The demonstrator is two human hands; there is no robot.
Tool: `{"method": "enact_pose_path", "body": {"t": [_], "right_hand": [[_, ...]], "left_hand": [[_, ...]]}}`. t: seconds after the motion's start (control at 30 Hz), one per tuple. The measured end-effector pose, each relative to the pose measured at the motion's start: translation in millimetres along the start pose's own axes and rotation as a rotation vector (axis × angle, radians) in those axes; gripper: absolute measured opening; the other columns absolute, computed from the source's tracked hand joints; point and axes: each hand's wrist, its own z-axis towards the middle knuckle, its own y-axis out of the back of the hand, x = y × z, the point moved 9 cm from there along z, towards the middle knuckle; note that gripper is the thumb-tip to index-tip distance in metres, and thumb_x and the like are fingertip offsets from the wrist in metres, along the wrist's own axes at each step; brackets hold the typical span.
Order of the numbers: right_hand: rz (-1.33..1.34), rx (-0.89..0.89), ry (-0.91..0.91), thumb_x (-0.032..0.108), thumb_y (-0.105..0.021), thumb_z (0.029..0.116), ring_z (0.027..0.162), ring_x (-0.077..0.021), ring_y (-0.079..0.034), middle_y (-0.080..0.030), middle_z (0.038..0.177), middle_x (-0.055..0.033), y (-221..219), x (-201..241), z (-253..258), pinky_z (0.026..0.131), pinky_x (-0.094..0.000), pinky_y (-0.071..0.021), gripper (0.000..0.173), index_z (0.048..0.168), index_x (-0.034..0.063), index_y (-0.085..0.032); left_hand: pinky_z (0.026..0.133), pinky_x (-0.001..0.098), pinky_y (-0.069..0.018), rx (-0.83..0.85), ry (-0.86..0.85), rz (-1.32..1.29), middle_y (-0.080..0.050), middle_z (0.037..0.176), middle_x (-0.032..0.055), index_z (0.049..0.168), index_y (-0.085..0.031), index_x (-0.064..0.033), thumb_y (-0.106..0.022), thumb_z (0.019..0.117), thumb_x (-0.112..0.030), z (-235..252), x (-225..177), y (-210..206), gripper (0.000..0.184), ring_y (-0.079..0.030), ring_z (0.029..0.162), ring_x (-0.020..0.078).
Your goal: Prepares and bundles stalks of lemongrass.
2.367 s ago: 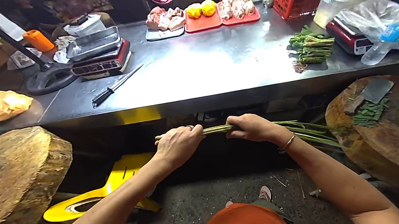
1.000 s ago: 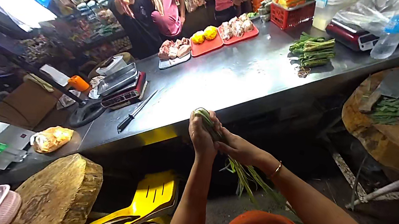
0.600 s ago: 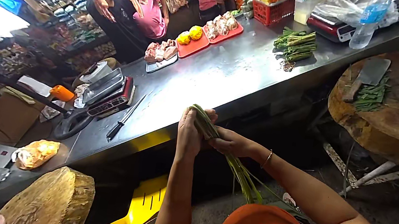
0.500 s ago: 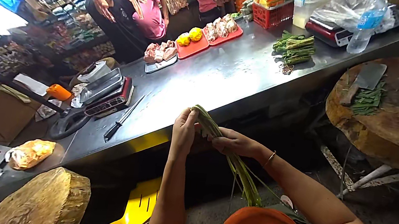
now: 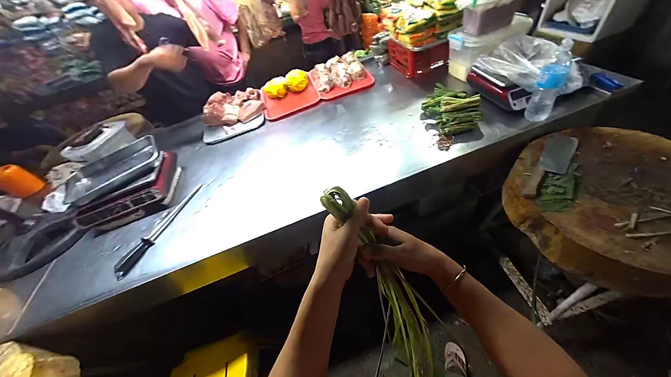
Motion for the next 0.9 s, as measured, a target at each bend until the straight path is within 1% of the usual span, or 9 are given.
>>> {"method": "enact_pose_path", "body": {"t": [0.07,0.17,0.23,0.3,0.4,0.47,0.57,0.73,0.9], "right_hand": [[-0.096,-0.070,0.043,0.021,-0.061,0.1024,0.085,-0.0049,-0.069,-0.069,0.092,0.0044,18,7,-11,0.083,-0.0247,-0.0594,0.027,0.123,0.0048,-0.054],[-0.433,-0.225,0.034,0.029,-0.071,0.0975,0.104,-0.0013,-0.063,-0.066,0.117,-0.0051,49,14,-34,0.096,-0.0213,-0.0520,0.059,0.142,-0.0031,-0.047],[-0.548,-0.378,-0.055,0.037,-0.074,0.0932,0.113,-0.0144,-0.063,-0.064,0.126,-0.0167,75,17,-59,0.100,-0.0297,-0.0518,0.068,0.141,-0.0055,-0.050],[-0.557,-0.577,-0.006,0.035,-0.070,0.0952,0.115,-0.0180,-0.066,-0.066,0.128,-0.0169,104,32,-88,0.101,-0.0326,-0.0536,0.062,0.141,-0.0043,-0.054],[-0.772,-0.836,0.227,0.020,-0.069,0.0971,0.095,-0.0146,-0.068,-0.069,0.110,-0.0128,133,83,-120,0.086,-0.0292,-0.0587,0.035,0.125,-0.0017,-0.069],[-0.944,-0.840,0.346,0.019,-0.071,0.0944,0.091,-0.0136,-0.066,-0.069,0.103,-0.0103,136,113,-123,0.083,-0.0279,-0.0572,0.027,0.113,0.0010,-0.075],[-1.081,-0.813,0.371,0.015,-0.073,0.0907,0.096,-0.0204,-0.068,-0.072,0.097,-0.0081,145,134,-121,0.088,-0.0389,-0.0554,0.015,0.101,0.0045,-0.078],[-1.113,-0.848,0.378,0.011,-0.072,0.0874,0.083,-0.0184,-0.065,-0.068,0.082,-0.0058,182,147,-132,0.077,-0.0357,-0.0530,0.008,0.084,0.0043,-0.075],[-0.992,-0.958,0.313,0.014,-0.068,0.0960,0.084,-0.0159,-0.064,-0.066,0.102,-0.0111,209,159,-167,0.072,-0.0293,-0.0556,0.017,0.106,0.0018,-0.074]], "left_hand": [[0.061,0.0259,-0.0606,0.057,0.003,0.033,-0.076,0.082,0.0098,0.089,-0.064,-0.0060,-0.043,0.1101,-0.026,12,7,-18,0.036,-0.074,0.069,0.0145],[0.073,0.0305,-0.0620,0.109,-0.027,0.026,-0.076,0.080,0.0095,0.089,-0.063,-0.0051,-0.043,0.1083,-0.018,30,16,-45,0.030,-0.076,0.076,0.0172],[0.072,0.0313,-0.0617,0.113,-0.066,-0.011,-0.074,0.074,0.0082,0.083,-0.061,-0.0060,-0.044,0.1062,-0.014,42,24,-61,0.030,-0.074,0.072,0.0169],[0.060,0.0256,-0.0576,0.116,-0.088,-0.034,-0.067,0.065,0.0022,0.078,-0.061,-0.0099,-0.047,0.1045,-0.013,53,32,-75,0.030,-0.067,0.060,0.0112],[0.058,0.0270,-0.0606,0.168,-0.066,-0.007,-0.067,0.062,0.0016,0.083,-0.059,-0.0089,-0.048,0.1047,-0.008,64,43,-105,0.025,-0.070,0.058,0.0131],[0.058,0.0268,-0.0612,0.191,-0.039,0.032,-0.065,0.059,-0.0013,0.085,-0.060,-0.0081,-0.048,0.1040,-0.004,69,52,-127,0.022,-0.068,0.055,0.0110],[0.052,0.0217,-0.0562,0.213,-0.030,0.091,-0.062,0.056,-0.0047,0.086,-0.062,-0.0068,-0.045,0.0954,0.005,77,65,-159,0.022,-0.062,0.049,0.0053],[0.047,0.0192,-0.0487,0.229,-0.027,0.112,-0.057,0.053,-0.0064,0.078,-0.058,-0.0096,-0.049,0.0923,0.004,104,85,-196,0.022,-0.055,0.045,0.0028],[0.044,0.0167,-0.0455,0.167,-0.125,-0.107,-0.054,0.054,-0.0081,0.081,-0.058,-0.0164,-0.047,0.1070,-0.016,138,90,-217,0.028,-0.049,0.042,0.0008]]}}
